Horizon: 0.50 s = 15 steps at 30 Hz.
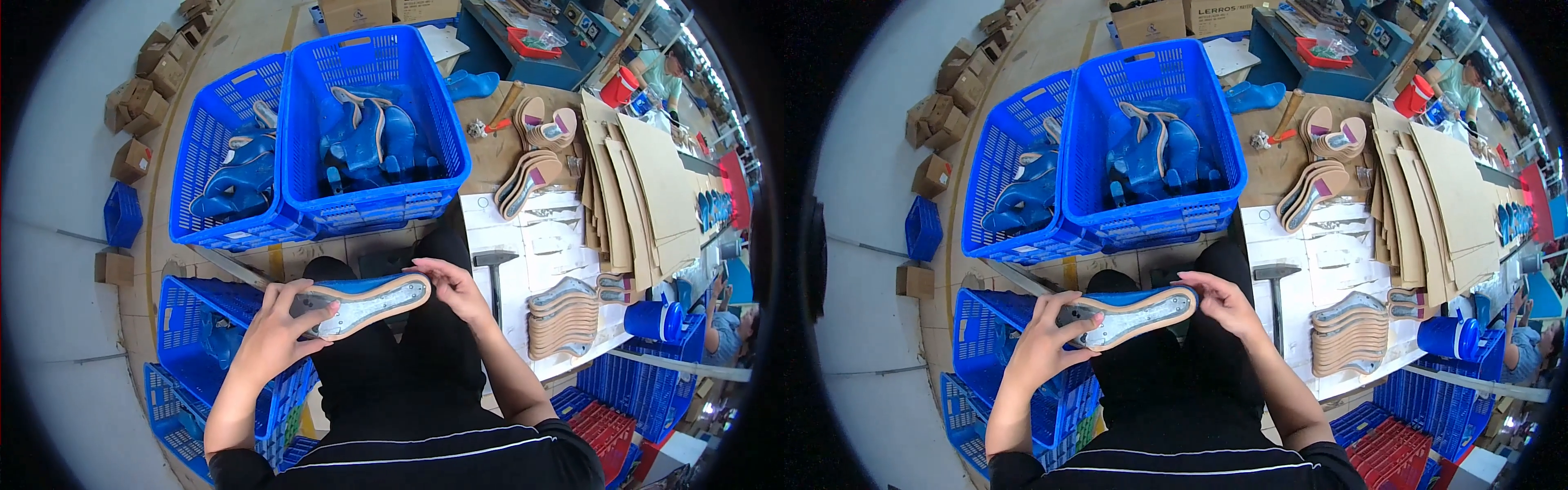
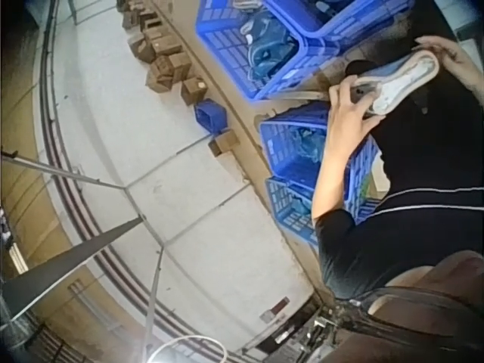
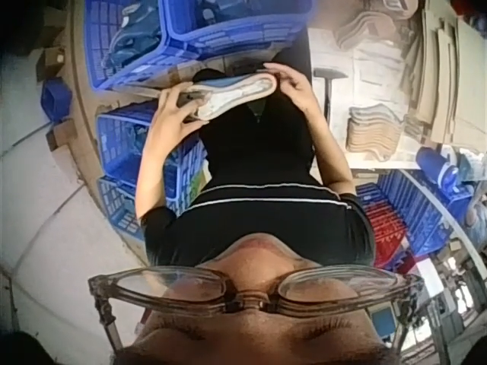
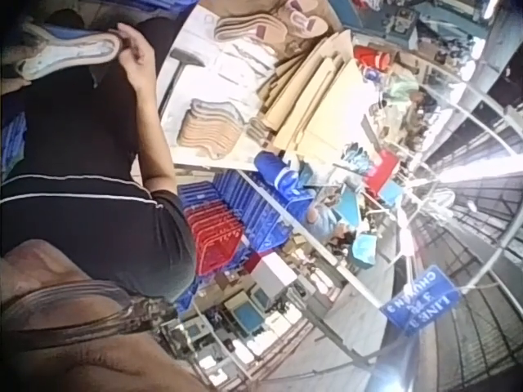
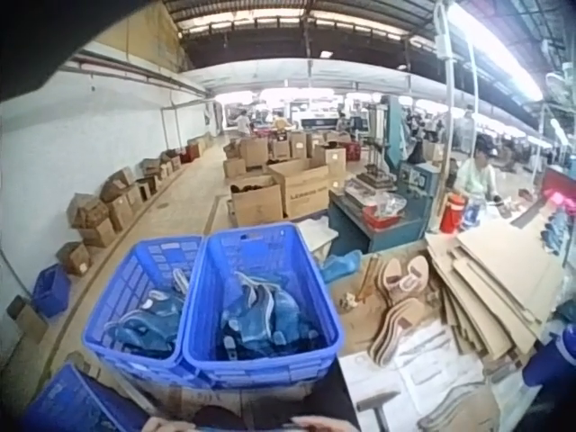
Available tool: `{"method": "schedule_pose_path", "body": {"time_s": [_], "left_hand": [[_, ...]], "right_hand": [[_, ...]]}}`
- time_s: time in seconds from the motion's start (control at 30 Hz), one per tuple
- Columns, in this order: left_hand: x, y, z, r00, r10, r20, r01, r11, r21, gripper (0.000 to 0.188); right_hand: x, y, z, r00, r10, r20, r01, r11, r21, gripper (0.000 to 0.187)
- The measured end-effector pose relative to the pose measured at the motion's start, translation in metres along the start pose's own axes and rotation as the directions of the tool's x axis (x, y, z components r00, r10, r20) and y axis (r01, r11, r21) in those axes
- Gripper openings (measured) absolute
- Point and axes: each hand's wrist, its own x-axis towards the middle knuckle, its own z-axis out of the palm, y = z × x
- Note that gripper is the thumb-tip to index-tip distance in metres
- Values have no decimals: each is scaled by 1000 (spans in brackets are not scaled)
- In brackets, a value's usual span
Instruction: Assembling insoles and shoe lasts using a hammer and manual checking.
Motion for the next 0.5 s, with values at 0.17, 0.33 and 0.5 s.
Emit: {"method": "schedule_pose_path", "body": {"time_s": [0.17,0.33,0.5], "left_hand": [[-3,2,1,1000,-5,-7,5,1000,4,56],[-6,3,4,1000,-11,-16,11,1000,-7,58],[-6,2,3,1000,-5,-15,5,1000,4,59]], "right_hand": [[6,15,-9,1000,14,-25,-16,997,-71,47],[10,12,-15,998,65,22,-64,997,-36,38],[13,10,-22,993,101,64,-101,995,1,34]]}}
